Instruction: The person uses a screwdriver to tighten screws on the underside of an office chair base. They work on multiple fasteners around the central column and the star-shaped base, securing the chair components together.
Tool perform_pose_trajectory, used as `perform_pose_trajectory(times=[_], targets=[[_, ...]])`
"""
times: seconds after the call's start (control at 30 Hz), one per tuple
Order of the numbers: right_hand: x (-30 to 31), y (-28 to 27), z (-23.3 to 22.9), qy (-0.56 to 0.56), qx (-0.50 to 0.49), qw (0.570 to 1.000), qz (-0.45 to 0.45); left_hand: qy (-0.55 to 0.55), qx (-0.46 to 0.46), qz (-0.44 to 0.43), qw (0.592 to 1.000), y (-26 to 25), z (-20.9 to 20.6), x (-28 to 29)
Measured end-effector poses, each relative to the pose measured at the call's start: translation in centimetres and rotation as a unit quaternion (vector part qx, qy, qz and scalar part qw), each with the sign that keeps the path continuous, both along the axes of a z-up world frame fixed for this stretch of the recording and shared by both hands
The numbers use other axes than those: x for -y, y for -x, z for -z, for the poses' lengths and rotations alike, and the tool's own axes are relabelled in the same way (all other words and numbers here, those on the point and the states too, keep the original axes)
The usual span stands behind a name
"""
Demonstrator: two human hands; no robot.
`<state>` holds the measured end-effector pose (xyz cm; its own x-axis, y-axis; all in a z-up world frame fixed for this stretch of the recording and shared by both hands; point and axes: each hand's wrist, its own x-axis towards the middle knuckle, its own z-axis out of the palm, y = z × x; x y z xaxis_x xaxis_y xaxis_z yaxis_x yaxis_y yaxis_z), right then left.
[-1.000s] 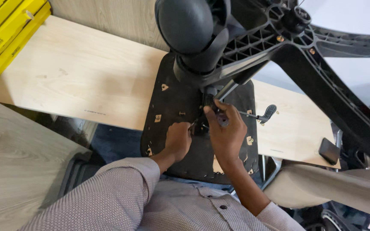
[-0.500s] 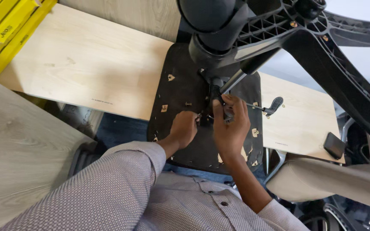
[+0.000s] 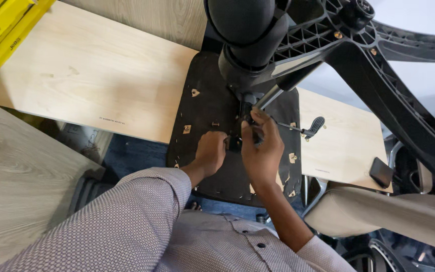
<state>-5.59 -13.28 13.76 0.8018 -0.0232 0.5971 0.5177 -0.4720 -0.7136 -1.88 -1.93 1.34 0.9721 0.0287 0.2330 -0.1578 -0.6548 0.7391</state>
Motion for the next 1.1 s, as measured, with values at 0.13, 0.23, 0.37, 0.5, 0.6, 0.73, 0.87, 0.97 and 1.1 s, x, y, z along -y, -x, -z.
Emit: perform_pose_trajectory(times=[0.13,0.23,0.37,0.5,0.6,0.73,0.87,0.97,1.1], targets=[[-0.1,0.3,0.2,0.037,-0.017,0.999,0.020,0.004,-0.083,0.012,0.997,-0.4,-0.4,0.4],[0.0,-0.3,0.1,0.100,0.014,0.993,0.064,-0.010,-0.058,0.023,0.998,-0.3,-0.8,0.4],[0.4,-0.4,-0.2,0.064,-0.002,0.997,0.041,-0.018,-0.092,0.034,0.995,-0.2,-1.5,0.1],[0.4,0.2,-0.1,0.022,-0.021,0.999,0.025,0.008,-0.083,0.030,0.996,0.3,-1.6,-0.4],[0.4,0.1,0.0,0.059,0.008,0.997,0.045,0.002,-0.051,0.024,0.998,0.8,-1.0,-0.3],[0.4,-0.1,0.1,0.090,0.025,0.994,0.052,0.007,0.002,-0.007,1.000,1.0,-0.4,0.1],[0.7,0.2,0.3,0.057,0.013,0.998,-0.005,0.011,-0.036,-0.032,0.999,0.7,-0.6,0.4],[0.8,0.2,0.4,0.020,0.008,1.000,-0.012,0.003,-0.058,-0.036,0.998,0.8,-0.9,0.5],[0.8,-0.1,0.0,0.079,-0.043,0.993,0.083,0.011,-0.050,-0.026,0.998,1.0,-1.3,0.3]])
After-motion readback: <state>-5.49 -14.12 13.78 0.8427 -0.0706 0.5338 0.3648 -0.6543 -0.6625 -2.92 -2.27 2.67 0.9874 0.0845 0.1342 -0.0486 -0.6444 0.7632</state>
